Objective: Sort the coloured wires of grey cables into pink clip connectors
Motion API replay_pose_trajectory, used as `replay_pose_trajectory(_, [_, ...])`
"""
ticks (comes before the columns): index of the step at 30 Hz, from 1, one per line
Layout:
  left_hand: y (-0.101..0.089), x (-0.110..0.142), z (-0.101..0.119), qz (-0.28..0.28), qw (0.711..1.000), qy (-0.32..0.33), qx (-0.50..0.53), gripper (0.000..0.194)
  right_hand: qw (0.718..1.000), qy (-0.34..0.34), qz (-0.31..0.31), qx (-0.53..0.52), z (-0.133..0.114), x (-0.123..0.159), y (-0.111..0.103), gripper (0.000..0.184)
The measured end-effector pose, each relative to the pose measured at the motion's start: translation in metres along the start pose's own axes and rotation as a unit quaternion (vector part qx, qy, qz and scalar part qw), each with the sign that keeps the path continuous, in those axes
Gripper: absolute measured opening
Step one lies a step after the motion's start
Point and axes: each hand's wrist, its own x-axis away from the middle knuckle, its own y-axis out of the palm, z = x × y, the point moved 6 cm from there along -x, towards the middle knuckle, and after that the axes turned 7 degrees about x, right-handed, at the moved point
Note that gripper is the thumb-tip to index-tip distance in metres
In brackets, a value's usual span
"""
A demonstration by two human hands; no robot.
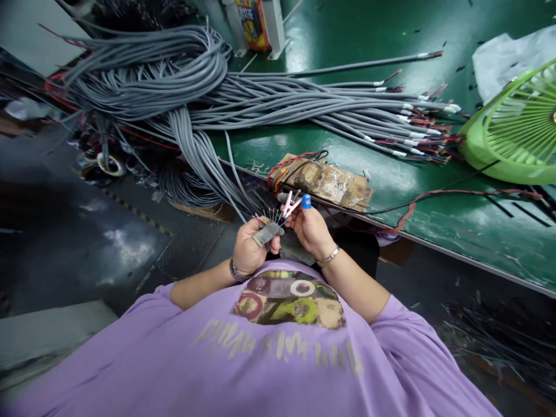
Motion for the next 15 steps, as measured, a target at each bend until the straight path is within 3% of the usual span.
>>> replay_pose_trajectory(7, [0.0025, -0.0026, -0.0028, -0.013, 1.0, -0.007, 0.006, 0.037, 0.997, 0.055, -0.008, -0.059, 0.0043, -0.0042, 0.0072, 0.045])
replay_pose_trajectory(15, [-0.0003, -0.0039, -0.0093, -0.012, 1.0, -0.014, -0.01, 0.035, 0.996, 0.052, 0.02, -0.074, 0.0041, -0.0058, 0.007, 0.044])
